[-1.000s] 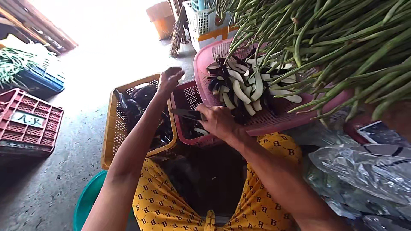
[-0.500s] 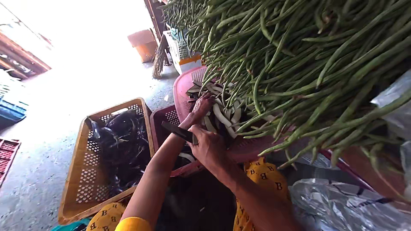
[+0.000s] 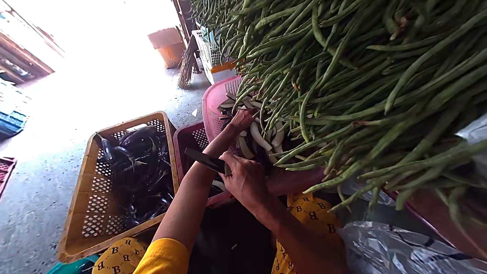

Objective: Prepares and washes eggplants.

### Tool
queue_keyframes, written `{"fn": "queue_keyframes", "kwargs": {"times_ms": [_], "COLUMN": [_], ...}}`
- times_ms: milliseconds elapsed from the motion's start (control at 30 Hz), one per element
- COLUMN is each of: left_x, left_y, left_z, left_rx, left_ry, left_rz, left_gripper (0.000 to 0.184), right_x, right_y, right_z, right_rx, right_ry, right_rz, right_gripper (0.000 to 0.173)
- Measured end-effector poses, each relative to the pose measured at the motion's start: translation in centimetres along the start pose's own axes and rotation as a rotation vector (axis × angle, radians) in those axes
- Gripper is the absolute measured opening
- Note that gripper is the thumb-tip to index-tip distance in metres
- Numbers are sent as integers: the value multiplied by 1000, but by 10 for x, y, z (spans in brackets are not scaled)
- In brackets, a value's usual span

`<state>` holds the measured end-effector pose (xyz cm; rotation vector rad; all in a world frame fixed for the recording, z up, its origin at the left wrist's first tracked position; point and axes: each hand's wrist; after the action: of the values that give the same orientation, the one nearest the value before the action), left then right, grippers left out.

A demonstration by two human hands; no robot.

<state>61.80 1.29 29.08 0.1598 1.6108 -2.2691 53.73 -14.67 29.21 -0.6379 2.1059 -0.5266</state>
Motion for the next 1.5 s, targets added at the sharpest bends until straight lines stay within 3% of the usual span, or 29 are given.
{"fn": "queue_keyframes", "kwargs": {"times_ms": [100, 200, 333, 400, 533, 667, 767, 833, 1000, 1167, 1300, 1367, 1467, 1500], "left_x": [-4, 29, 169, 259, 456, 604, 672, 691, 700, 683, 664, 668, 688, 692], "left_y": [8, 20, -28, -62, -112, -85, -65, -61, -37, 13, 56, 64, 69, 69], "left_z": [-19, -60, -95, -118, -130, -125, -115, -108, -135, -171, -189, -187, -179, -176], "left_rx": [44, -7, -189, -275, -298, -435, -379, -342, -243, -44, -99, -49, 92, 154], "left_ry": [-196, -209, -282, -492, -1109, -1715, -1964, -1999, -1826, -1918, -2005, -1982, -1770, -1734], "left_rz": [99, 377, 634, 797, 965, 803, 756, 708, 594, 594, 722, 657, 330, 263], "left_gripper": [34, 29, 24, 26, 44, 75, 78, 72, 62, 100, 110, 103, 54, 49], "right_x": [-2, -3, 1, 0, 2, 6, 6, 4, 4, 5, 7, 8, 8, 8], "right_y": [2, 4, 4, -2, 1, 9, 14, 18, 34, 41, 45, 48, 50, 51], "right_z": [-1, 1, 4, 0, -5, -8, -10, -9, -2, -3, 2, 3, 1, 0], "right_rx": [42, 55, 59, 73, 101, 146, 167, 199, 252, 314, 334, 337, 350, 352], "right_ry": [21, 30, 30, 37, -36, -98, -58, -7, 33, 87, 95, 88, 91, 96], "right_rz": [-16, -27, -36, -92, -111, -115, -218, -318, -395, -484, -487, -488, -507, -511], "right_gripper": [19, 20, 22, 26, 26, 26, 30, 34, 36, 40, 40, 39, 40, 40]}}
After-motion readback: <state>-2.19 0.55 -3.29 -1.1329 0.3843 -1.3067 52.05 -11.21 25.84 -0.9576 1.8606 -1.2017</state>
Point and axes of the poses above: each hand's wrist, its own x-axis away from the middle knuckle, its own y-axis out of the palm, z = x × y, and after that the axes turned 10 degrees about z, right-handed
